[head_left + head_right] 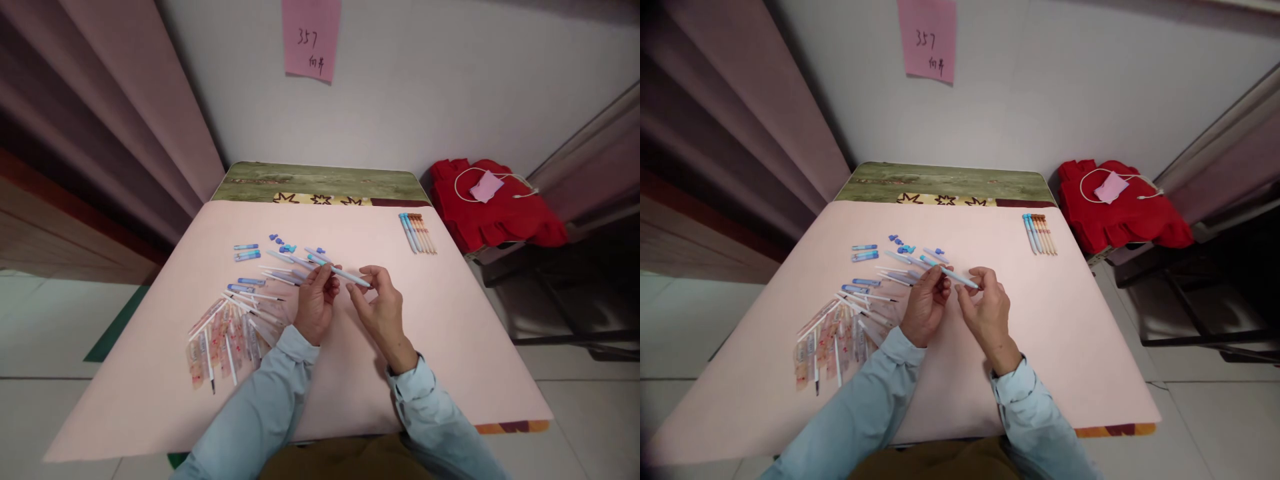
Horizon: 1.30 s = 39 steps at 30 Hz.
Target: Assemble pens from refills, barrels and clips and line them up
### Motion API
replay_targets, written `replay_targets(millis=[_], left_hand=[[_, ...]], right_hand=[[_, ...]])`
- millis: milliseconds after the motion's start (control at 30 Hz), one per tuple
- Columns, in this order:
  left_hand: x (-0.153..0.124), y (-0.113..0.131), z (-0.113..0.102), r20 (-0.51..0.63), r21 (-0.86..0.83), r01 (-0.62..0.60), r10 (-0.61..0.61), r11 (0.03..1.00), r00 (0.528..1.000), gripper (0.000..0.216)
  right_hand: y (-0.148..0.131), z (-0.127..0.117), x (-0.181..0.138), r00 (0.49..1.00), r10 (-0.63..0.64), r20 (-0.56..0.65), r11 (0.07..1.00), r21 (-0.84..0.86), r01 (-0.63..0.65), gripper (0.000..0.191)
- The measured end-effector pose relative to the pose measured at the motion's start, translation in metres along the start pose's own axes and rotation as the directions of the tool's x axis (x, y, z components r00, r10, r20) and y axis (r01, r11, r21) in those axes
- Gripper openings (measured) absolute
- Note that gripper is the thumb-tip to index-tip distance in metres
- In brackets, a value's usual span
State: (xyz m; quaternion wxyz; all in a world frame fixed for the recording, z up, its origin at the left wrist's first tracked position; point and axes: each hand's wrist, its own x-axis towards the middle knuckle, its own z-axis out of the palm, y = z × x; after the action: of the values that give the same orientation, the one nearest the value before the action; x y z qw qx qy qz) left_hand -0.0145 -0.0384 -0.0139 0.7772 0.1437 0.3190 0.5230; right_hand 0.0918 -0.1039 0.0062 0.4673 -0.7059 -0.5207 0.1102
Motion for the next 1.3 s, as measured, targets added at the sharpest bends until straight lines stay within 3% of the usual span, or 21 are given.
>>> replay_targets(millis=[133,433,733,967,1200,1300], left_hand=[[-0.0001,0.0013,0.0013,0.014,0.009,-0.007,0.007,1.000,1.000,0.026],[-0.0033,0.0033,0.0034,0.040,-0.024,0.055,-0.054,0.998,0.998,0.018],[0.0027,0.0035,-0.0012,0.040,-0.068,-0.020,0.023,0.997,0.999,0.015],[-0.0006,0.0052,0.0005,0.029,-0.055,0.015,-0.014,0.998,0.999,0.015],[-0.0002,0.0052,-0.0002,0.061,-0.021,0.000,0.001,1.000,0.998,0.024],[-0.0006,0.0053,-0.0004,0.069,0.007,0.005,-0.006,1.000,0.998,0.026]], right_hand=[[0.0021,-0.0006,-0.0002,1.000,0.005,-0.002,1.000,0.002,-0.005,0.015],[0.0016,-0.0040,0.0018,0.994,0.065,0.086,0.998,-0.018,-0.064,0.049],[0.0021,0.0011,-0.0006,1.000,0.011,-0.011,1.000,-0.018,-0.012,0.016],[0.0024,-0.0028,-0.0002,0.997,0.038,0.063,0.999,-0.014,-0.037,0.040],[0.0031,0.0006,0.0000,0.999,-0.039,-0.029,0.999,-0.022,0.038,0.021],[0.0035,0.0000,-0.0002,1.000,-0.028,-0.013,0.999,-0.035,0.028,0.023]])
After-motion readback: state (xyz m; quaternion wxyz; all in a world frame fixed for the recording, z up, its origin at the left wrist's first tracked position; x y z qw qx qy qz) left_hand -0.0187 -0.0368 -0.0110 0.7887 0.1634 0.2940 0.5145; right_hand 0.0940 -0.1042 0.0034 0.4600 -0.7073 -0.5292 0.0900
